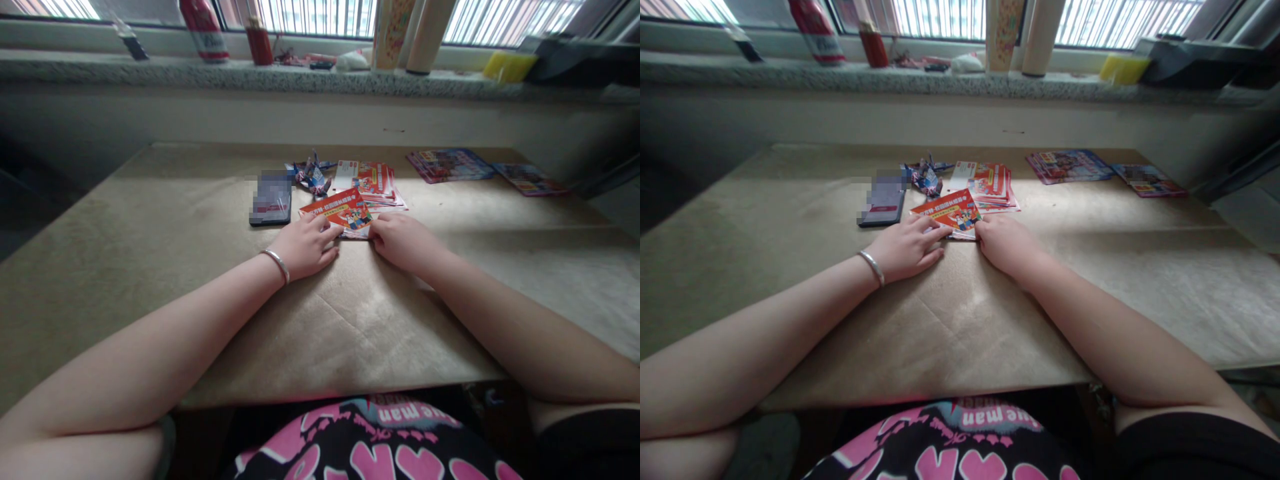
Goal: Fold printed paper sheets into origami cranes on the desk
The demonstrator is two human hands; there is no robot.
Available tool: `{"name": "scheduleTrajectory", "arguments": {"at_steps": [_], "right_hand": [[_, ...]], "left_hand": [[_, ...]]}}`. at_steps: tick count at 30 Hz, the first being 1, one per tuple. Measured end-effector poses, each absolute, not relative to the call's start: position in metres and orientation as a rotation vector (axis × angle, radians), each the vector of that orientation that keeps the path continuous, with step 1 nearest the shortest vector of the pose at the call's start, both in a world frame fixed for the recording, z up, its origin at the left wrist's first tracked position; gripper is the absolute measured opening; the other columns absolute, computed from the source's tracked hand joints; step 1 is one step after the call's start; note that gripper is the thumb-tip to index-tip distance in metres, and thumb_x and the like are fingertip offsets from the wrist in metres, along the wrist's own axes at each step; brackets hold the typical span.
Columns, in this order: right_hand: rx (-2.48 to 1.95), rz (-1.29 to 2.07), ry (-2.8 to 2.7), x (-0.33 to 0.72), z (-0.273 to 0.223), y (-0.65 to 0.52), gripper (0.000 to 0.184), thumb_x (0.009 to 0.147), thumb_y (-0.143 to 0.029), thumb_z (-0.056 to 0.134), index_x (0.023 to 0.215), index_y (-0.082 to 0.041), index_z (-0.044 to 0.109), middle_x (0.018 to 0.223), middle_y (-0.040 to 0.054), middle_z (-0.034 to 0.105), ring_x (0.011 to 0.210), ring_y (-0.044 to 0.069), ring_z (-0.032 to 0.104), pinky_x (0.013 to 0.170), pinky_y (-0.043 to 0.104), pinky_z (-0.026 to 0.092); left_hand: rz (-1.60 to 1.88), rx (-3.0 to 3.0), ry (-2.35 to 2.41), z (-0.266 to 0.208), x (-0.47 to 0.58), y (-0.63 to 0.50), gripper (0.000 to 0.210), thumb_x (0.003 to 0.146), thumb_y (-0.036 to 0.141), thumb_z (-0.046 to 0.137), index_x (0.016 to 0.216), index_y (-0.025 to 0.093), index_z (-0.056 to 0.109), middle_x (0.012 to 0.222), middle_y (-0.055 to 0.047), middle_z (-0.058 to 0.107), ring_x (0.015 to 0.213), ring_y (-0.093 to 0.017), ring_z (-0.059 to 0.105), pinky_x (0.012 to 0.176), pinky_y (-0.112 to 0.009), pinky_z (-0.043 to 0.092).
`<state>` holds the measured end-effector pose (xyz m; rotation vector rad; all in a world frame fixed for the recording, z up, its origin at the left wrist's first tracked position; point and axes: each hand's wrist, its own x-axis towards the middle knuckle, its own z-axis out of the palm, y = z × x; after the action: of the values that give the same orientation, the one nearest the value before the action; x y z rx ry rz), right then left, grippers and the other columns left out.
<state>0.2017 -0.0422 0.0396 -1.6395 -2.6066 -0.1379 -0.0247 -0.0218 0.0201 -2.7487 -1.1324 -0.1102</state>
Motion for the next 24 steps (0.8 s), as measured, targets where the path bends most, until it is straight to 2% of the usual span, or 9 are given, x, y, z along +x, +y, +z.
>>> {"name": "scheduleTrajectory", "arguments": {"at_steps": [5,12,16,24], "right_hand": [[-1.649,-0.180,-2.605,0.200,0.040,-0.046,0.024,0.088,-0.014,0.044,0.089,-0.017,0.067,0.095,0.0095,0.069,0.088,0.023,0.065,0.070,0.032,0.042],[-1.594,-0.063,-2.626,0.206,0.043,-0.039,0.023,0.085,-0.013,0.051,0.089,-0.019,0.073,0.095,0.0076,0.071,0.087,0.020,0.064,0.074,0.030,0.043],[-1.497,-0.030,-2.640,0.212,0.044,-0.038,0.027,0.085,-0.013,0.051,0.095,-0.022,0.075,0.093,0.0063,0.071,0.085,0.019,0.063,0.074,0.030,0.043],[-1.367,0.011,-2.687,0.223,0.040,-0.031,0.034,0.085,-0.015,0.052,0.105,-0.028,0.076,0.096,0.0041,0.072,0.086,0.018,0.063,0.076,0.029,0.044]], "left_hand": [[-0.119,-2.754,-1.134,0.020,-0.025,-0.021,0.050,0.096,0.046,0.042,0.138,0.021,0.053,0.126,-0.010,0.058,0.115,-0.027,0.051,0.105,-0.041,0.040],[-0.109,-2.756,-1.105,0.020,-0.026,-0.021,0.052,0.097,0.046,0.041,0.141,0.021,0.051,0.126,-0.012,0.059,0.115,-0.027,0.052,0.103,-0.041,0.040],[-0.088,-2.764,-1.042,0.020,-0.025,-0.021,0.053,0.098,0.045,0.038,0.147,0.025,0.044,0.126,-0.013,0.058,0.115,-0.029,0.051,0.101,-0.043,0.040],[-0.062,-2.723,-1.058,0.022,-0.025,-0.024,0.052,0.097,0.050,0.042,0.146,0.033,0.045,0.123,-0.012,0.057,0.113,-0.030,0.051,0.098,-0.042,0.041]]}}
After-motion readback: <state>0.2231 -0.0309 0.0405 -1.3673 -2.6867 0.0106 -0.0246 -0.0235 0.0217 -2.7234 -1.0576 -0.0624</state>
